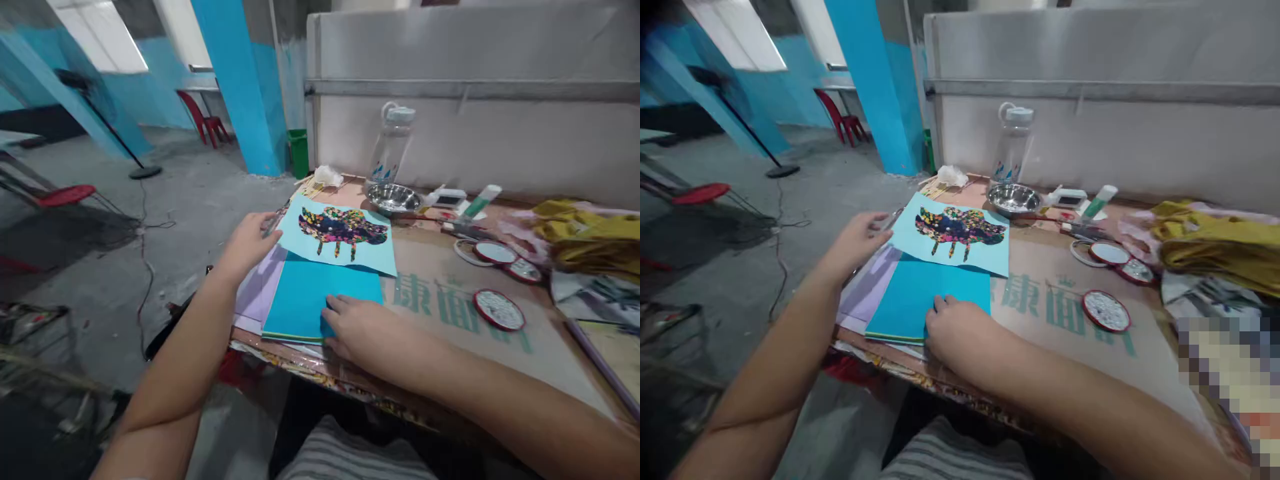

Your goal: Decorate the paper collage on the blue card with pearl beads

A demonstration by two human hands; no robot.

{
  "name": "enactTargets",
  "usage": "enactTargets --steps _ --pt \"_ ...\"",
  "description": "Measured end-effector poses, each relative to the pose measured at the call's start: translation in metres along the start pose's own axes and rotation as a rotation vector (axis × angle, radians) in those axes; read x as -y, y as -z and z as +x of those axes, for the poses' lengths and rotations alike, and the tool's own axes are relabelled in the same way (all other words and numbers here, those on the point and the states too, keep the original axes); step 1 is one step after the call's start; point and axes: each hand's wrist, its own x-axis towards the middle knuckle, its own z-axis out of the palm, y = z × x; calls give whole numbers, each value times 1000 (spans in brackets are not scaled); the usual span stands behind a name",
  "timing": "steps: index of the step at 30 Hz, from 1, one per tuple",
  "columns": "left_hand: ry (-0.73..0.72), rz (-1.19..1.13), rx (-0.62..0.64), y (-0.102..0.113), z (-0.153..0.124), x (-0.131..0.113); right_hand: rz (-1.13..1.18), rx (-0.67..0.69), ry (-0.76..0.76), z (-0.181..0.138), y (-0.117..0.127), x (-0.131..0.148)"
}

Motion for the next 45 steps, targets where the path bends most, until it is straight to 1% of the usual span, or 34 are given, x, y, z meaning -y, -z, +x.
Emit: enactTargets --steps 2,3,4,6,7,8,10,11,14,16,20,22,24,25,26,27,30,31,32,33,34,36,38,40,42,43,45 --pt "-184 -60 114 15 -23 -21 51 27 -60 -2 -1 -7" --pt "-257 -79 201 20 -34 -29 83 22 -94 -2 -1 -12" --pt "-324 -83 352 25 -44 -36 120 6 -130 -1 -1 -18" --pt "-411 -55 607 30 -60 -43 206 -67 -218 1 2 -31" --pt "-419 -22 681 30 -65 -44 259 -118 -254 2 3 -38" --pt "-420 22 712 30 -69 -44 310 -174 -278 3 3 -44" --pt "-408 120 725 27 -73 -42 375 -254 -287 3 2 -53" --pt "-404 160 729 26 -75 -41 387 -271 -279 3 0 -54" --pt "-424 216 753 22 -83 -42 376 -241 -249 -2 -9 -51" --pt "-488 248 729 17 -93 -44 360 -229 -216 -6 -15 -47" --pt "-643 363 664 0 -110 -45 367 -238 -133 -14 -24 -47" --pt "-699 402 655 -7 -114 -46 399 -228 -116 -20 -27 -50" --pt "-718 404 669 -8 -113 -46 448 -248 -113 -28 -29 -55" --pt "-704 386 677 -7 -111 -46 475 -293 -117 -31 -31 -59" --pt "-668 357 688 -5 -107 -46 503 -371 -129 -35 -33 -63" --pt "-614 321 702 -2 -102 -45 530 -480 -152 -39 -36 -67" --pt "-410 180 720 3 -82 -36 577 -883 -277 -47 -45 -78" --pt "-349 120 712 3 -75 -32 582 -975 -311 -49 -48 -80" --pt "-296 48 704 2 -69 -26 589 -1019 -327 -50 -51 -82" --pt "-245 -30 703 0 -63 -21 598 -1013 -321 -50 -54 -82" --pt "-196 -105 706 -2 -59 -15 613 -967 -297 -50 -56 -81" --pt "-112 -220 718 -7 -54 -6 673 -827 -243 -47 -57 -77" --pt "-67 -269 730 -9 -53 -2 825 -714 -228 -40 -57 -72" --pt "-75 -260 773 -7 -55 -3 1116 -639 -247 -29 -54 -67" --pt "-127 -214 839 -2 -57 -12 1429 -581 -265 -16 -53 -62" --pt "-164 -184 864 1 -57 -19 1538 -570 -269 -9 -53 -60" --pt "-248 -127 872 4 -57 -36 1628 -580 -255 4 -54 -55"
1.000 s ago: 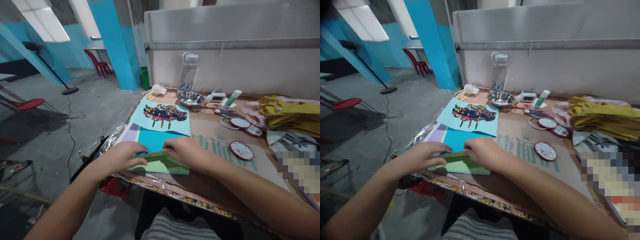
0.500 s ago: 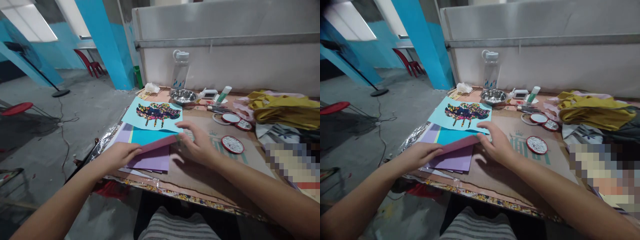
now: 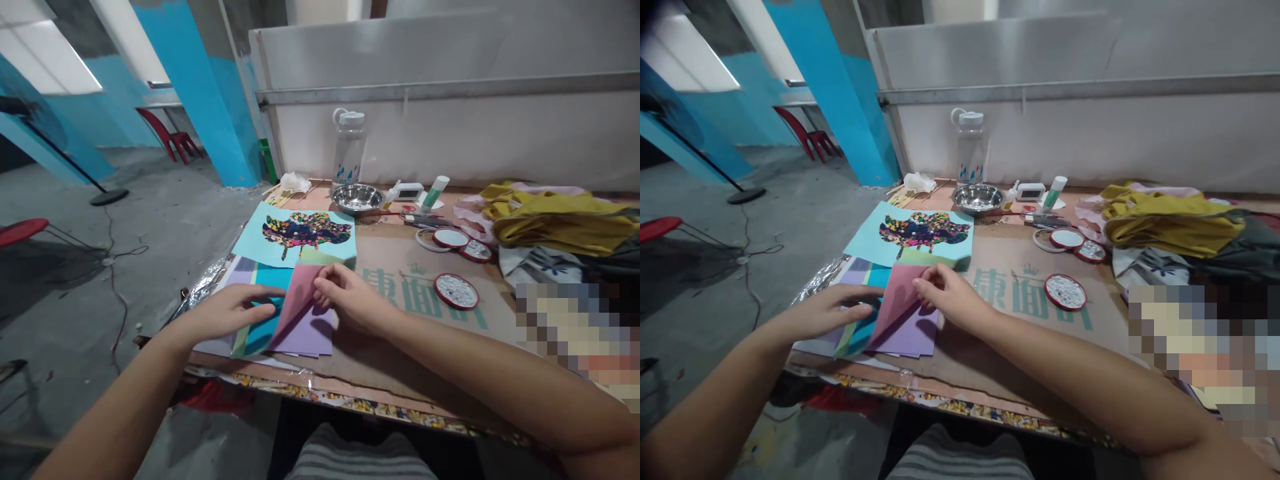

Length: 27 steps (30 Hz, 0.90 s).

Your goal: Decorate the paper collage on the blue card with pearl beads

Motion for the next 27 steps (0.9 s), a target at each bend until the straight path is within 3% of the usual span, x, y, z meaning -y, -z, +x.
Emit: enactTargets --steps 6,11,14,27 --pt "-120 -20 -54 -12 26 -29 -35 -106 29 2 -17 -9" --pt "-35 18 -181 -28 33 -24 -140 5 -43 -13 -18 -1" --pt "-67 35 -173 -29 32 -21 -225 7 12 -14 -15 1" --pt "-135 -28 -117 -26 32 -16 -106 20 55 -4 -6 -6"
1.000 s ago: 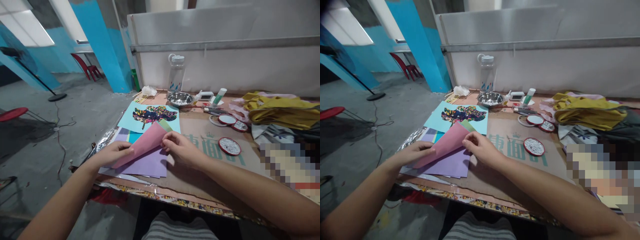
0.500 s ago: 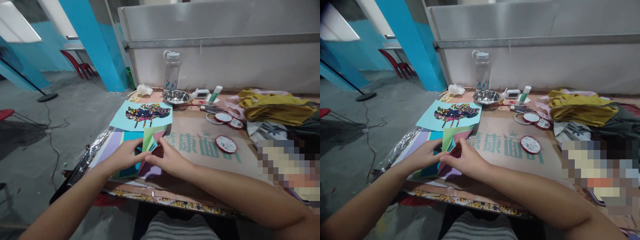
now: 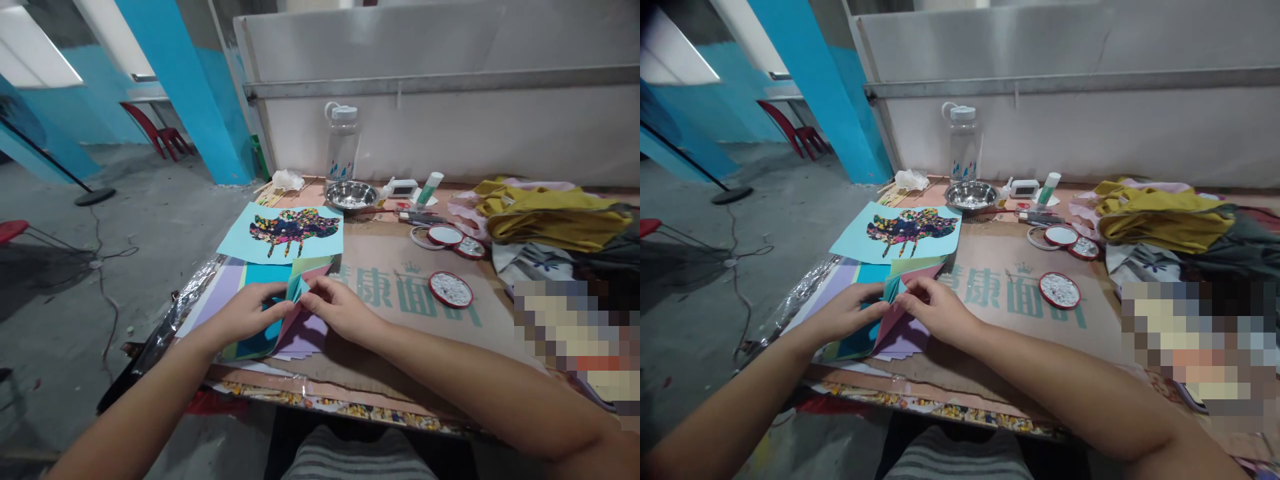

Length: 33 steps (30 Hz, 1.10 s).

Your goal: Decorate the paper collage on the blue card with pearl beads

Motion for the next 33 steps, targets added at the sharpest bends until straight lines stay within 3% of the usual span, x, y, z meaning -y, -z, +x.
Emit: enactTargets --steps 33 --pt "-23 94 -28 -3 0 -1 -34 -25 5 1 -2 -1"
